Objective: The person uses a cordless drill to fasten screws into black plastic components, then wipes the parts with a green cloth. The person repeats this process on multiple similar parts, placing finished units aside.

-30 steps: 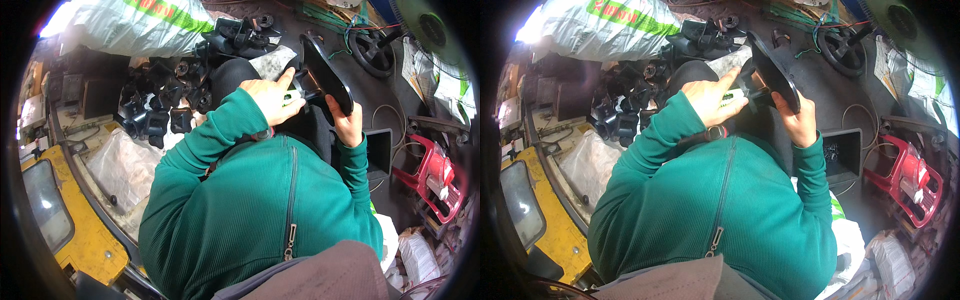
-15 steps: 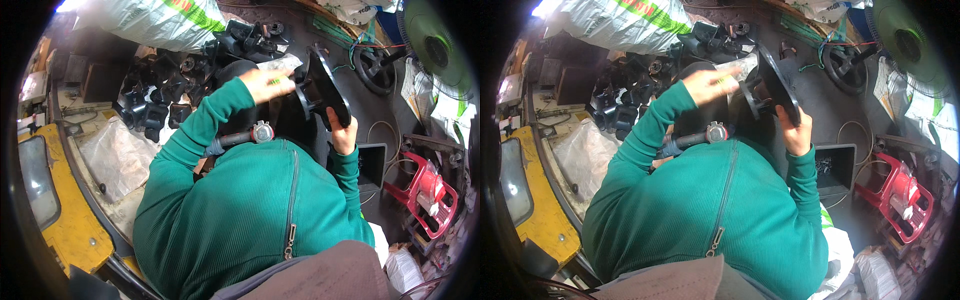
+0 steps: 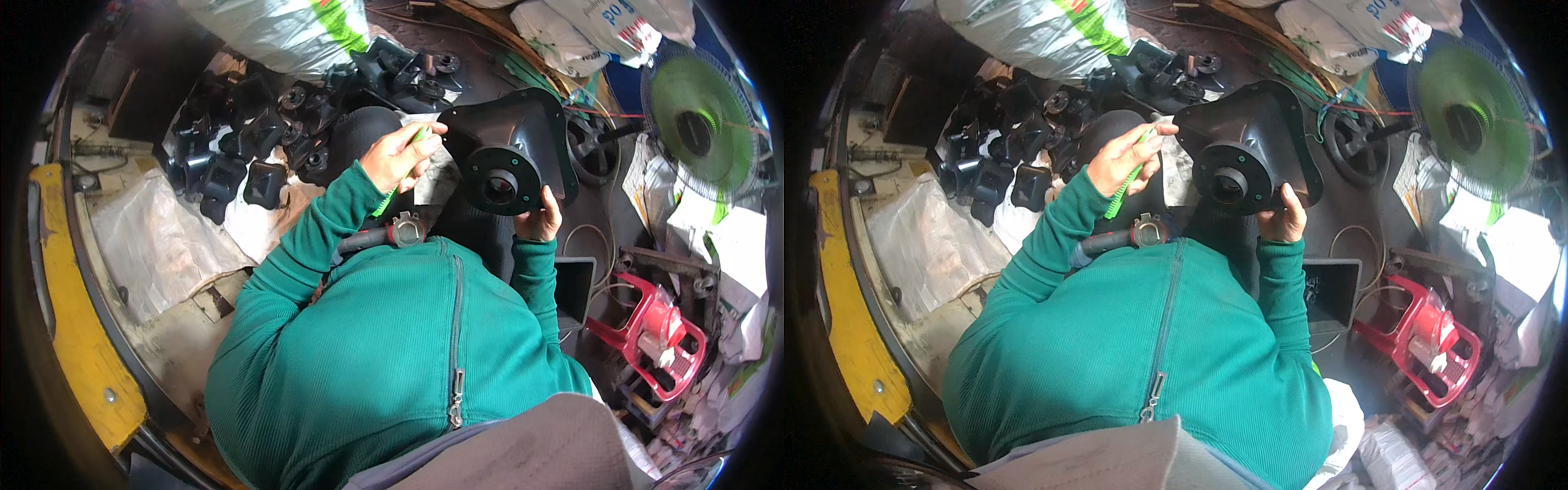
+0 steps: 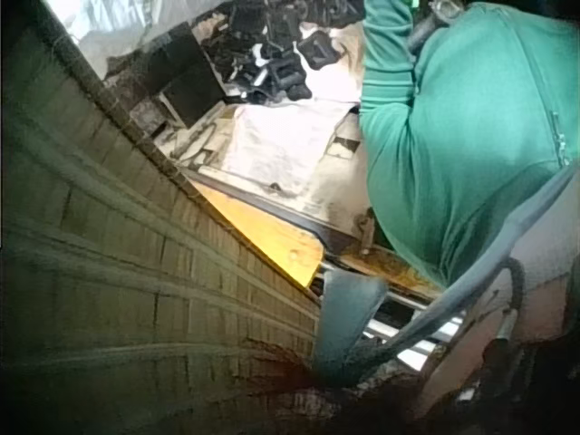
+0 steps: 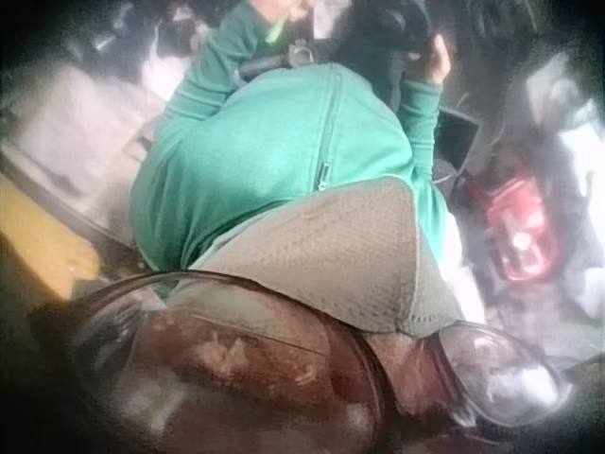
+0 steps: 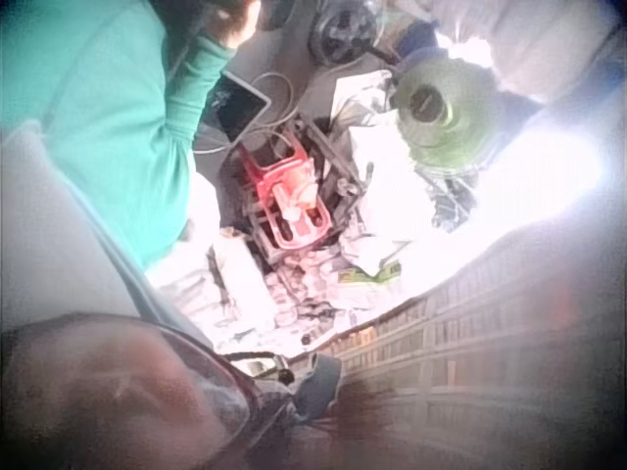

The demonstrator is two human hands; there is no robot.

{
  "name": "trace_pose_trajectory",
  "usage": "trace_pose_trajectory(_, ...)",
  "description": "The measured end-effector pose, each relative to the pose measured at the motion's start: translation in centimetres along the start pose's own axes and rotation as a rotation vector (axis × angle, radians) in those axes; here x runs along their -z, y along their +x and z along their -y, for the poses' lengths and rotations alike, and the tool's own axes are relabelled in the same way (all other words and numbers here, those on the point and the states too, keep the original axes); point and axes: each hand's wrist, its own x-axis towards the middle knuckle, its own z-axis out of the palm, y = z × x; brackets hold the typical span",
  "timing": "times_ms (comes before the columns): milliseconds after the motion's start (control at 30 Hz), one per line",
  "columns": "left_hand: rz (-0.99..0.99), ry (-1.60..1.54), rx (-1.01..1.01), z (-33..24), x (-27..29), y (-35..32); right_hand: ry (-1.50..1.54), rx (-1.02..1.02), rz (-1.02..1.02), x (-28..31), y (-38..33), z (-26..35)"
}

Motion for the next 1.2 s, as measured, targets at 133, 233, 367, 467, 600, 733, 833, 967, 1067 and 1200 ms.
trace_pose_trajectory(133, -0.067, -0.13, 0.039, 2.3, 2.7, -1.8, -0.031, -0.113, -0.186, -2.6, 3.4, -2.3)
trace_pose_trajectory(233, -0.148, -0.244, 0.147, 4.2, 4.1, -3.0, -0.077, -0.28, -0.249, -3.2, 8.1, -4.9)
trace_pose_trajectory(367, -0.214, -0.473, 0.234, 8.5, 5.8, -6.5, -0.168, -0.382, -0.396, 0.3, 16.5, -11.9)
trace_pose_trajectory(467, -0.313, -0.243, 0.259, 9.3, 5.8, -9.3, -0.176, -0.456, -0.443, 2.1, 21.3, -16.2)
trace_pose_trajectory(600, -0.438, 0.005, 0.026, 9.7, 7.1, -12.6, -0.122, -0.612, -0.291, 0.8, 25.6, -21.6)
trace_pose_trajectory(733, -0.687, 0.301, 0.143, 9.1, 7.1, -15.4, -0.173, -0.653, -0.147, -0.2, 29.4, -26.7)
trace_pose_trajectory(833, -0.665, 0.087, 0.098, 10.4, 5.7, -16.3, -0.31, -0.687, -0.058, -2.9, 28.0, -28.0)
trace_pose_trajectory(967, -0.811, 0.398, -0.345, 13.4, 4.0, -16.0, -0.385, -0.825, -0.087, 2.4, 27.8, -27.7)
trace_pose_trajectory(1067, -1.058, 0.443, -0.16, 10.4, 3.5, -17.2, -0.487, -0.827, -0.159, 6.0, 27.9, -26.1)
trace_pose_trajectory(1200, -1.654, -0.165, -0.527, 7.8, 3.5, -22.3, -0.546, -0.869, -0.148, 6.8, 26.6, -25.4)
